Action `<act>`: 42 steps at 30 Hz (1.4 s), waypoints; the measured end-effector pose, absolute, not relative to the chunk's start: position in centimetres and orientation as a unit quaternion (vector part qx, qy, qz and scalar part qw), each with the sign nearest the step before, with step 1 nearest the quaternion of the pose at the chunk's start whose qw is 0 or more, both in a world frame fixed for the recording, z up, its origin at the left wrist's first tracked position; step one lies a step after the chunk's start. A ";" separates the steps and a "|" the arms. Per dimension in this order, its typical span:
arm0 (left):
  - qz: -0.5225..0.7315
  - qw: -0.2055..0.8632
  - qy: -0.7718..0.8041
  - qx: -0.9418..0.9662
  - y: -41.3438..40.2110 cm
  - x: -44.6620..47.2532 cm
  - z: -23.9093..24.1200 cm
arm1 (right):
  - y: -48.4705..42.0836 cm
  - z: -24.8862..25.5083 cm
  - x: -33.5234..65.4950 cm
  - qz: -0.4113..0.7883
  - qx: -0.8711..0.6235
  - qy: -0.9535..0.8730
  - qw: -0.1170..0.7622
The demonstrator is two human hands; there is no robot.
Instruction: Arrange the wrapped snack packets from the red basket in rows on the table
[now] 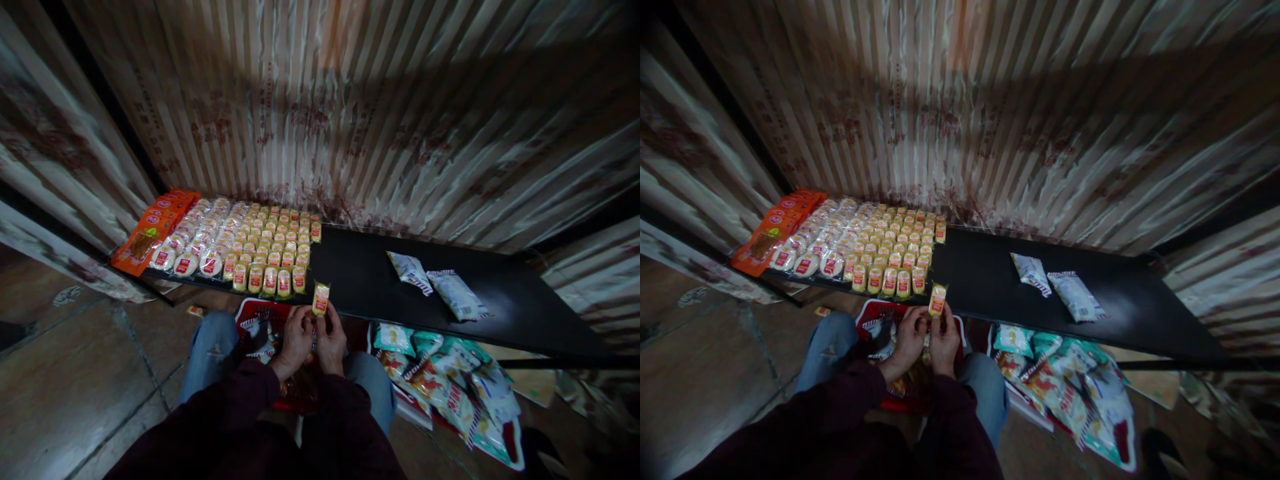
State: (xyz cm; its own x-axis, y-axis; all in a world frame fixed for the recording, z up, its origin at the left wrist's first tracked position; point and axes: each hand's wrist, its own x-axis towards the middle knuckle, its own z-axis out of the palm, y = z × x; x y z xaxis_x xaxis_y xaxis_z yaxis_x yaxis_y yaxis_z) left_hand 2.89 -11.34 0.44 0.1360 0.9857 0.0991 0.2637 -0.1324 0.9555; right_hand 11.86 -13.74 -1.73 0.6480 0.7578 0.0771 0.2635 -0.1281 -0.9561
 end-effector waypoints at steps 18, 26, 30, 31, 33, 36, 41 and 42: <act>0.447 0.453 0.482 0.602 -8.8 5.1 1.8 | -10.3 -0.4 13.5 0.196 -0.715 -0.378 0.555; 0.446 0.481 0.480 0.583 -7.5 6.4 1.8 | -8.5 -0.3 14.6 0.201 -0.712 -0.385 0.552; 0.444 0.487 0.485 0.575 -7.0 7.0 1.8 | -7.8 -0.3 15.1 0.212 -0.713 -0.382 0.549; 0.443 0.488 0.487 0.573 -6.9 7.1 1.8 | -7.6 -0.3 15.3 0.212 -0.712 -0.383 0.549; 0.439 0.487 0.491 0.574 -6.6 7.3 1.9 | -7.3 -0.3 15.4 0.207 -0.712 -0.387 0.548; 0.434 0.484 0.499 0.573 -6.2 7.6 1.9 | -6.7 -0.5 15.7 0.193 -0.717 -0.387 0.547; 0.423 0.486 0.517 0.564 -5.5 8.3 2.4 | -5.7 -1.2 16.4 0.190 -0.721 -0.391 0.540; 0.420 0.481 0.522 0.566 -5.4 8.5 2.6 | -5.5 -1.2 16.6 0.191 -0.718 -0.396 0.540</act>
State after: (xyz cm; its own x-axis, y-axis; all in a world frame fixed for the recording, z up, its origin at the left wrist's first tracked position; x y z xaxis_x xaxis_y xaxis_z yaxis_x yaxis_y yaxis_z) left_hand 8.50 -5.35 2.56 0.1032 0.9943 -0.0278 0.1864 0.0081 0.9824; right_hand 16.56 -5.46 -1.25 0.6137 0.7744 0.1538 0.3618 -0.1027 -0.9266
